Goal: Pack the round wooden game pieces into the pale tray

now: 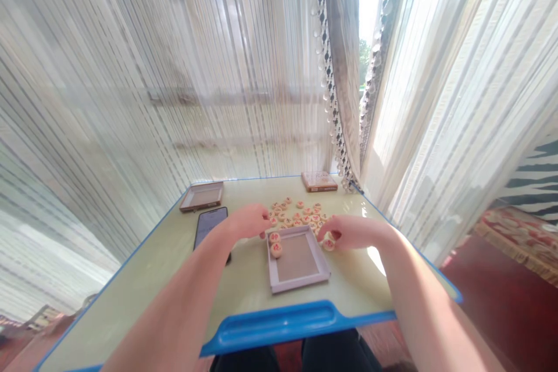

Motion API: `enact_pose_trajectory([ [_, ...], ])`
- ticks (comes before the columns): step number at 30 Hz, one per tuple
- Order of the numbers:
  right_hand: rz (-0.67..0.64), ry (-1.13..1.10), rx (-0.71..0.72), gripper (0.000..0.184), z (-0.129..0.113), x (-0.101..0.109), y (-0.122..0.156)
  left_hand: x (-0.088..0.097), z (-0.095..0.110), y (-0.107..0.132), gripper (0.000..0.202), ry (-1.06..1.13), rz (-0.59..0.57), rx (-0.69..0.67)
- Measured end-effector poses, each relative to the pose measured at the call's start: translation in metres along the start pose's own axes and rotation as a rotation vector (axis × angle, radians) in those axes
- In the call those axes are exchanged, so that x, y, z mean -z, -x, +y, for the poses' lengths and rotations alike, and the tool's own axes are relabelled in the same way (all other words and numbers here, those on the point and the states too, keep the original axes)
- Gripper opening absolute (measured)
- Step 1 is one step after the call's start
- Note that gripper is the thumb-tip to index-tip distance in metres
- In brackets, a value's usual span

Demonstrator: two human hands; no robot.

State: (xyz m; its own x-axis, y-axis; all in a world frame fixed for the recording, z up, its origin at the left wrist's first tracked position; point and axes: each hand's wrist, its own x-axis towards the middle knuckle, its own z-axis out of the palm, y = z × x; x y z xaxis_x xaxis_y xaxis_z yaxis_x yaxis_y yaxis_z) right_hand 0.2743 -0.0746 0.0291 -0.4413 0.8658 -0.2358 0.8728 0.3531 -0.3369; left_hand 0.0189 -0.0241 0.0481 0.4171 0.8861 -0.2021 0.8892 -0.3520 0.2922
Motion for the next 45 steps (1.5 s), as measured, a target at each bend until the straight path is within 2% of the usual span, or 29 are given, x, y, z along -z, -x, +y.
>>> enact_pose_trajectory([
  [3, 0.007, -0.028, -0.097, 0.045, -0.001, 0.004, 0.004, 0.0, 0.002, 0.001, 0.027, 0.026, -0.013, 0.018],
  [7, 0.019, -0.016, -0.198, 0.041, -0.004, 0.004, 0.004, -0.001, 0.002, 0.001, 0.034, 0.039, -0.031, 0.034],
  [13, 0.029, 0.02, -0.157, 0.032, -0.003, -0.003, -0.002, -0.004, -0.005, -0.004, 0.032, -0.001, -0.037, -0.076],
  [17, 0.05, 0.028, -0.152, 0.035, -0.001, -0.005, -0.002, -0.006, -0.01, -0.008, 0.03, -0.02, 0.003, -0.124],
  [24, 0.057, -0.007, -0.22, 0.032, -0.003, -0.002, -0.001, -0.007, -0.01, -0.007, 0.031, -0.035, 0.03, -0.133],
  [29, 0.053, 0.008, -0.201, 0.034, 0.0, -0.006, -0.004, -0.006, -0.007, -0.006, 0.032, -0.013, 0.029, -0.123],
  [37, 0.092, 0.014, -0.234, 0.028, -0.01, 0.002, 0.003, -0.006, -0.008, -0.003, 0.03, 0.016, 0.04, -0.063],
  [42, 0.045, -0.008, -0.22, 0.04, -0.007, 0.002, 0.005, -0.005, -0.009, -0.003, 0.023, 0.025, 0.031, -0.062],
  [45, 0.046, 0.012, -0.221, 0.037, -0.006, 0.0, 0.003, -0.005, -0.01, -0.003, 0.021, 0.04, 0.026, -0.067],
])
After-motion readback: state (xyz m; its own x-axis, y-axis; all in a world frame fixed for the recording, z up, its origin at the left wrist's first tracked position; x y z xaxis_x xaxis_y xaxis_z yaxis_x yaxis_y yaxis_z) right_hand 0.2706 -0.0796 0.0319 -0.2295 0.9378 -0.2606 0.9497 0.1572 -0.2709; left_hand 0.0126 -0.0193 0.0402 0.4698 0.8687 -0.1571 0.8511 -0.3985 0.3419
